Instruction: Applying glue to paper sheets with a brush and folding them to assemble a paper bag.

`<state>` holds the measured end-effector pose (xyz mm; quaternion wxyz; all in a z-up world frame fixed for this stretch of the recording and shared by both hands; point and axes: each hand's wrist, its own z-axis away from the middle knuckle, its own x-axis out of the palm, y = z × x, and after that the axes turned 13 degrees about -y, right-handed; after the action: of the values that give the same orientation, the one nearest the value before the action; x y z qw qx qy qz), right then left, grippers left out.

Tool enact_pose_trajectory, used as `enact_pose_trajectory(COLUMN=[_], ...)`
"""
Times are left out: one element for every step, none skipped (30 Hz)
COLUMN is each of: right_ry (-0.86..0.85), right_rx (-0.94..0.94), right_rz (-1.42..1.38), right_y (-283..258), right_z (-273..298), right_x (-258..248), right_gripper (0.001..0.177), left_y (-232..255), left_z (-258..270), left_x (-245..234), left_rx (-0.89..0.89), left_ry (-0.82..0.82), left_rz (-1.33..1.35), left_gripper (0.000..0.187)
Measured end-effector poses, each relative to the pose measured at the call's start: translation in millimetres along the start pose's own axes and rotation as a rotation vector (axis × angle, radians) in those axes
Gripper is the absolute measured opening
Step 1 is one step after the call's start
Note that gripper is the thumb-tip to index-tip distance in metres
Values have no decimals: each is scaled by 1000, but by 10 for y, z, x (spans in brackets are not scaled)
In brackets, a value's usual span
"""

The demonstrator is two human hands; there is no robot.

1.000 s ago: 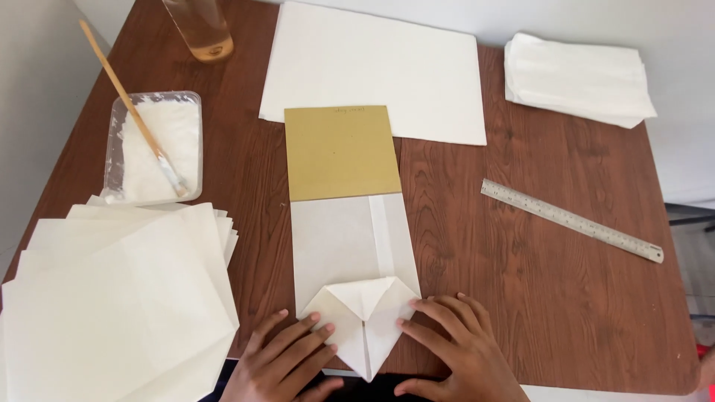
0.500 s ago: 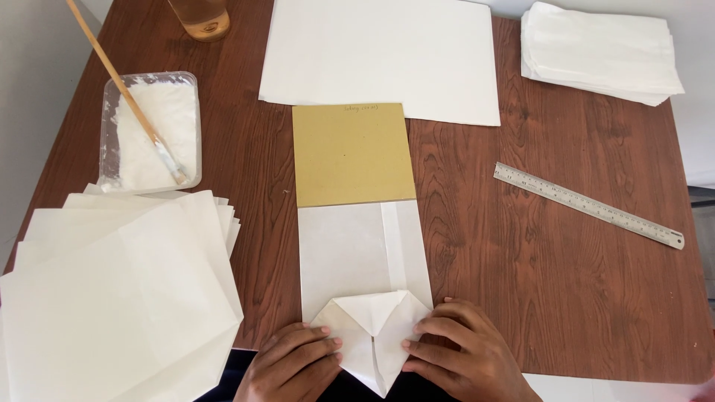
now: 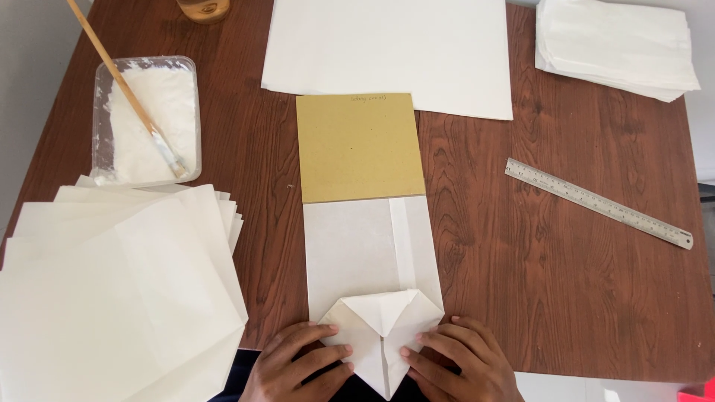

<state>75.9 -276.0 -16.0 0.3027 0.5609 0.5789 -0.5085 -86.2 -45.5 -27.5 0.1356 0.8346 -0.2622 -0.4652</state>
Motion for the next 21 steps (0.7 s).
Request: enact_pose_trajectory(right_ry=[-4, -6, -3, 0, -2, -9, -16, -16, -31, -46, -45, -59, -72, -72, -142, -212, -211, -254, -298, -296, -304], right_rx=[-12, -9, -6, -4, -5, -6, -6, -6, -20, -32, -28, -14, 0, 2, 13, 27, 31, 29, 26, 27, 21], right_rz=[40, 40, 31, 21, 20, 8, -5, -6, -14, -21, -22, -68, -114, -115, -97, -78, -78, -85, -92, -93, -88], right_y=[-8, -8, -7, -4, -5, -7, -9, 6, 23, 31, 10, -6, -22, -11, 1, 10, 7, 11, 14, 22, 30], right_z=[-16, -7, 3, 8, -5, -17, -28, -29, -29, -22, -80, -142, -205, -187, -169, -149, -135, -128, -121, -120, -118], right_x=[-7, 3, 13, 26, 14, 2, -11, -12, -15, -19, -61, -102, -143, -147, -151, -157, -167, -176, -184, -180, -174], right_gripper=[23, 23, 24, 25, 25, 24, 22, 22, 22, 22, 22, 21, 19, 19, 27, 34, 34, 36, 39, 39, 38], left_y=[-5, -12, -19, -24, -29, -32, -34, -34, -31, -28, -18, -12, -6, 7, 19, 30, 39, 46, 52, 47, 42], left_z=[13, 28, 43, 61, 75, 89, 103, 104, 104, 104, 85, 64, 44, 31, 18, 3, -14, -32, -49, -58, -66], left_x=[9, 23, 36, 47, 59, 70, 81, 79, 79, 75, 72, 69, 65, 64, 63, 62, 56, 50, 43, 37, 32], left_rx=[14, 14, 29, 43, 42, 55, 67, 67, 61, 57, 59, 55, 50, 51, 39, 29, 31, 27, 22, 23, 28], left_ry=[-12, -13, -28, -42, -42, -48, -53, -54, -54, -56, -59, -65, -71, -73, -73, -74, -77, -73, -70, -71, -79], left_rz=[-6, -3, -40, -80, -80, -97, -113, -114, -109, -103, -102, -130, -159, -158, -155, -151, -149, -155, -160, -161, -164], left_gripper=[8, 8, 11, 14, 14, 14, 13, 13, 13, 13, 13, 14, 15, 15, 14, 12, 12, 11, 11, 11, 11])
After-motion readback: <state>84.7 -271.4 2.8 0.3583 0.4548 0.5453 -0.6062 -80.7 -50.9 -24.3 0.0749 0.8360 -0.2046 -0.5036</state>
